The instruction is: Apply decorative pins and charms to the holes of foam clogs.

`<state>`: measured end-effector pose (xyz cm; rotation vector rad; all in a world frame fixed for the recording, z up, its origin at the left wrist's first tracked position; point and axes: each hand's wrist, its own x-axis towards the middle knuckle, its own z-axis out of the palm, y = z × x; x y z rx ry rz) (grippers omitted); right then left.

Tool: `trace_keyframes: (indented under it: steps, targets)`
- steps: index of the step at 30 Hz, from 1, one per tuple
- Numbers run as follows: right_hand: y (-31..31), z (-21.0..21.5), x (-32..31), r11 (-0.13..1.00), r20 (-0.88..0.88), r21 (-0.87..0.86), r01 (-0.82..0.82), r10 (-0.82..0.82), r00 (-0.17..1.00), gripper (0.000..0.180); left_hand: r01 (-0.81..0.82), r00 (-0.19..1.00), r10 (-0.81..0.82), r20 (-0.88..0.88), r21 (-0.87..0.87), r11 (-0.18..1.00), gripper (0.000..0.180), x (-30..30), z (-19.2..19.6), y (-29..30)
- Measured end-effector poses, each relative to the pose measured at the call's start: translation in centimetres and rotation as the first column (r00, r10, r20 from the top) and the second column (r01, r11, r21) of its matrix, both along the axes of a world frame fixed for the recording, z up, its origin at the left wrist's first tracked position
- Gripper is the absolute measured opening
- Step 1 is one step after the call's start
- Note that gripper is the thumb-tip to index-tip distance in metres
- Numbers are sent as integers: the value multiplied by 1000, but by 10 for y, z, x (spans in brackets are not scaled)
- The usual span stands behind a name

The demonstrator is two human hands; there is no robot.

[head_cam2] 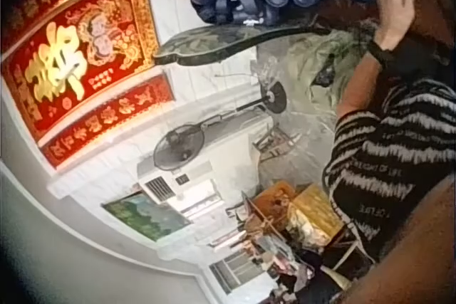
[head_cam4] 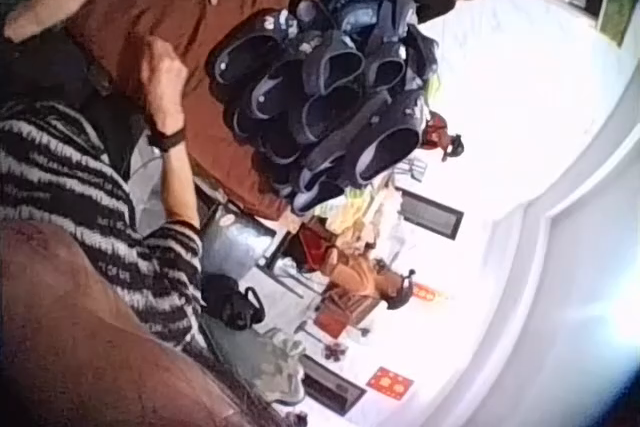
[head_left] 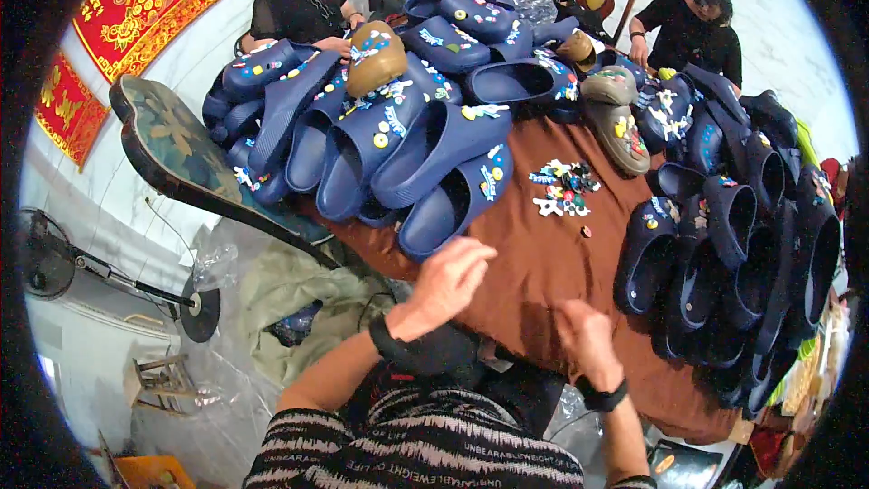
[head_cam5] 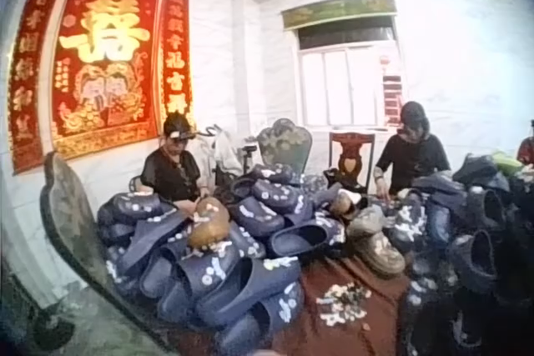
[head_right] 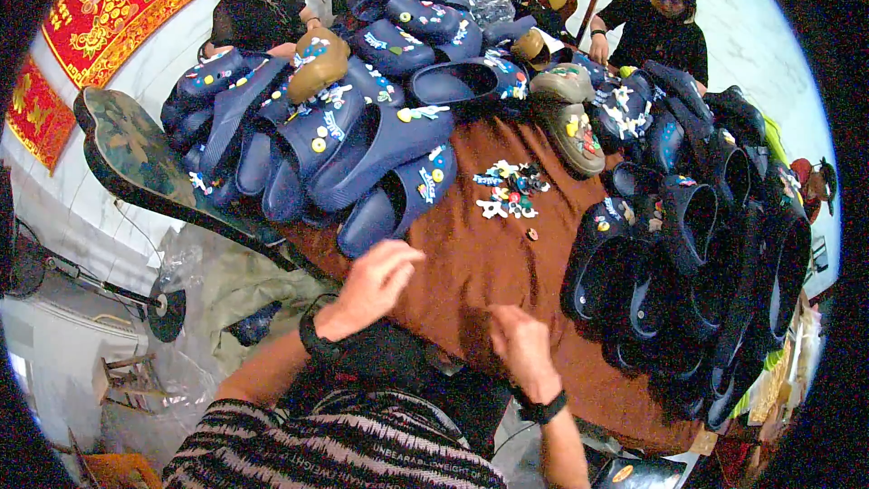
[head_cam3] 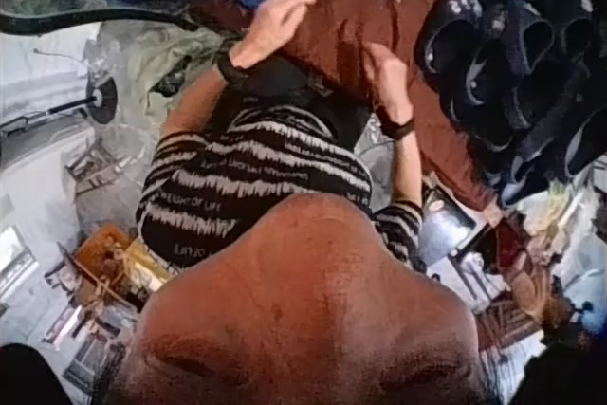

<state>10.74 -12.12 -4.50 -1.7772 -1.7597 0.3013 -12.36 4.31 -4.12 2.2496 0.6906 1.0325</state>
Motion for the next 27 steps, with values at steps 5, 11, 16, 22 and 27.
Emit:
trace_keyframes:
  steps: [5, 11, 16, 22, 27]
  targets:
    - [12, -5, -33, 1000, -153, -21, -13, 10, 988, 20, -239, 971, 239, 26, 209, 948, 24, -25, 48, 58]
    - [1, 134, -38, 941, -520, 334, -45, 224, 824, 19, -301, 952, 300, -59, -11, 954, 43, -39, 37, 141]
    - [-22, 194, -33, 505, -329, 786, -356, 830, 451, 21, -113, 934, 43, -354, -180, 977, 62, 6, 47, 193]
    - [-35, 225, -42, 533, -347, 687, -494, 838, 421, 17, -16, 918, -94, -385, -273, 962, 46, 7, 43, 197]
    - [-49, 229, -39, 562, -378, 658, -501, 822, 426, 17, 57, 981, 13, -194, 350, 935, 34, -1, 41, 149]
